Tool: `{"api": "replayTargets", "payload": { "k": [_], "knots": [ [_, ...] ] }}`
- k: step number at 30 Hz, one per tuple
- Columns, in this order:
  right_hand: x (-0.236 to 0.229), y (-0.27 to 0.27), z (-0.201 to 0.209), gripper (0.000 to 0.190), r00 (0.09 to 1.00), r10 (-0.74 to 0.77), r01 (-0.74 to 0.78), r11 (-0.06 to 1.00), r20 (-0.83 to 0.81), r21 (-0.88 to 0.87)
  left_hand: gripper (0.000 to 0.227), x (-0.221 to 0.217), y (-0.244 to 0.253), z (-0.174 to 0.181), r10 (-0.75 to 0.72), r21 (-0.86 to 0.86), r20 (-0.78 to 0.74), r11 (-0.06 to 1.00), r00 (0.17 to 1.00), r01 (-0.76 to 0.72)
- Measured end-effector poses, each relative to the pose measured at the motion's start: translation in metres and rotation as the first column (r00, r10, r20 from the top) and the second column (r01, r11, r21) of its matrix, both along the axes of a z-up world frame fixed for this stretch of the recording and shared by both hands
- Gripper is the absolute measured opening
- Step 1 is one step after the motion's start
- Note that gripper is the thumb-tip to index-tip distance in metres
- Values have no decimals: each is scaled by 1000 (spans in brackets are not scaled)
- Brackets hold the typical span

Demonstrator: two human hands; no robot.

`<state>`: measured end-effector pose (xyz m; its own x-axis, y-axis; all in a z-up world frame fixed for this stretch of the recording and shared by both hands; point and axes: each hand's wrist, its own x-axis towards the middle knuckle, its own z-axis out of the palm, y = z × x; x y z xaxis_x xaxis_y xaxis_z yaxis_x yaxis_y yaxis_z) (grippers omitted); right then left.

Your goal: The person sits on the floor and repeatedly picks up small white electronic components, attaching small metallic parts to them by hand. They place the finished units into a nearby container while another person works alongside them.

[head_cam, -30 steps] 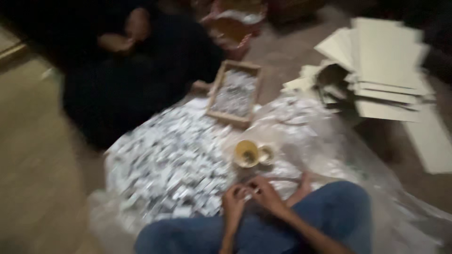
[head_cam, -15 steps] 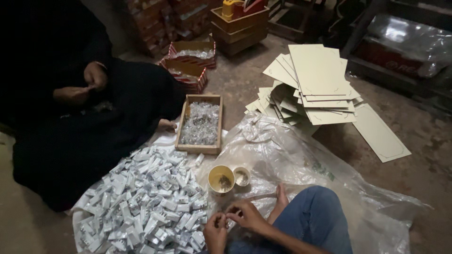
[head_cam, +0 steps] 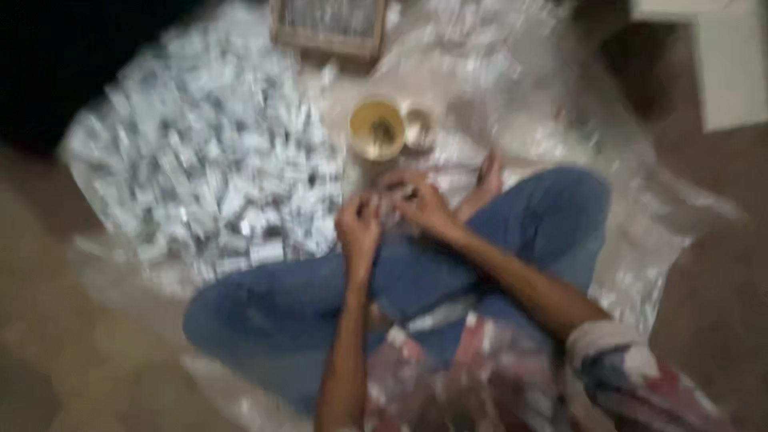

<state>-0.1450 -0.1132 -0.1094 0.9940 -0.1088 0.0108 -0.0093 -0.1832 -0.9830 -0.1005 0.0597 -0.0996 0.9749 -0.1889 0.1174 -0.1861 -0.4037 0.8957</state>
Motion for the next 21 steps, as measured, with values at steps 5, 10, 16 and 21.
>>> {"api": "replayTargets", "payload": {
  "k": [5, 10, 16, 21],
  "knots": [
    [11, 10, 32, 21, 953, -87, 17, 972, -289, -236, 11, -1, 0, 26, 19, -77, -162, 997, 987, -32],
    [15, 14, 53, 15, 997, -70, 70, 997, -14, -10, 9, 3, -1, 38, 20, -81, -224, 996, 974, -39],
    [16, 15, 53, 15, 990, -45, 28, 992, -132, -125, 9, 6, -3, 36, 34, -51, -229, 998, 973, -47],
    [12, 14, 48, 15, 993, -100, 107, 984, 61, -140, 9, 4, -2, 38, 31, -61, -193, 997, 981, -43]
  ]
}}
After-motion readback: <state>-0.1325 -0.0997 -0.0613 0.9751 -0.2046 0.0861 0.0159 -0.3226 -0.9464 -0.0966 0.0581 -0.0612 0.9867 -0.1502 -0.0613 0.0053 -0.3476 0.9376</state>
